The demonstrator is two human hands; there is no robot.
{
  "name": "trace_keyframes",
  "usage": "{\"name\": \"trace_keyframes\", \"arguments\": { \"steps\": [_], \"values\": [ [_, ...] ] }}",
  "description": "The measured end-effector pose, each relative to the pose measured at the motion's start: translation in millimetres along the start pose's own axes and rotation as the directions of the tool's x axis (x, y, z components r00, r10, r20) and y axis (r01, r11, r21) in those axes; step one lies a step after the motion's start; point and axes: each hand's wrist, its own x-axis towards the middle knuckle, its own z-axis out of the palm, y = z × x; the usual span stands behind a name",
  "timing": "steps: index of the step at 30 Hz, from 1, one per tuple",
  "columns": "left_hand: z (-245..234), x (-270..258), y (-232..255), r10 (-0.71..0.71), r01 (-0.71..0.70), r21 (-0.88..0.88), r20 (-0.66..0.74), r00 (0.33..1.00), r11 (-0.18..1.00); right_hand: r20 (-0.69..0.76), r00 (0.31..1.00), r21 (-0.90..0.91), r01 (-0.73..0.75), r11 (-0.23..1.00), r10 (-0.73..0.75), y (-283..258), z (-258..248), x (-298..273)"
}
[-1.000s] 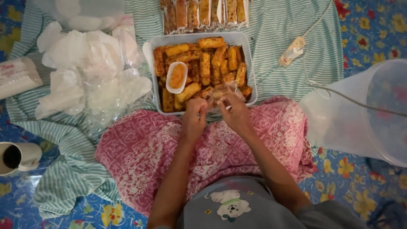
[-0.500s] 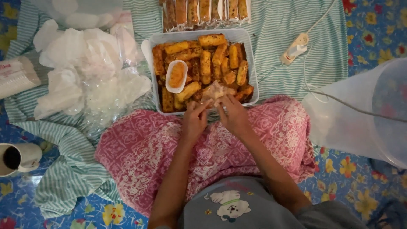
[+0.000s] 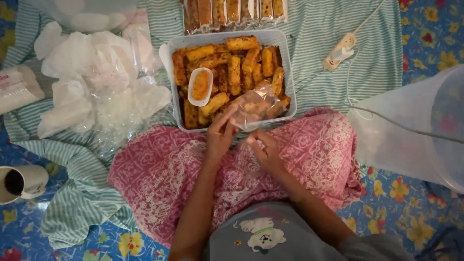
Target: The person is packaging individual pieces of fried food into small plastic bags while sitting on the floor.
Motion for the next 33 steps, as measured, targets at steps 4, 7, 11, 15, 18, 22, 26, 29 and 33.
{"name": "trace_keyframes", "arguments": {
  "steps": [4, 7, 11, 15, 18, 22, 26, 29, 33],
  "values": [
    [-1, -3, -7, -0.088, 0.089, -0.033, 0.032, 0.996, 0.996, 0.024, 0.967, 0.224, -0.251, 0.942, 0.252, 18, 18, 1],
    [1, -6, 2, -0.139, 0.144, -0.060, 0.078, 0.987, 0.988, -0.047, 0.955, 0.614, -0.203, 0.763, 0.292, 4, 26, 26],
    [4, -6, 4, -0.052, 0.055, -0.026, 0.113, 0.992, 0.998, 0.080, 0.909, 0.868, -0.265, 0.420, 0.409, 35, 22, 55],
    [7, -7, -5, -0.020, 0.031, -0.062, 0.168, 0.986, 0.998, 0.118, 0.870, 0.941, -0.252, 0.226, 0.479, 44, 18, 66],
    [2, -15, -45, 0.035, -0.027, -0.038, 0.238, 0.971, 0.999, 0.134, 0.849, 0.959, -0.241, 0.148, 0.511, 50, 9, 68],
    [4, -8, -29, 0.016, -0.007, -0.036, 0.248, 0.969, 0.999, 0.125, 0.838, 0.957, -0.243, 0.158, 0.530, 51, 4, 64],
    [8, -7, -44, 0.164, -0.181, 0.080, 0.180, 0.970, 0.980, 0.166, 0.843, 0.959, -0.259, 0.115, 0.512, 79, 5, 66],
    [10, -7, -39, 0.207, -0.224, 0.130, 0.138, 0.969, 0.966, 0.207, 0.864, 0.958, -0.274, 0.084, 0.459, 79, 9, 65],
    [11, -13, -39, 0.195, -0.221, 0.218, 0.135, 0.971, 0.951, 0.220, 0.851, 0.952, -0.294, 0.086, 0.477, 92, 18, 60]
  ]
}}
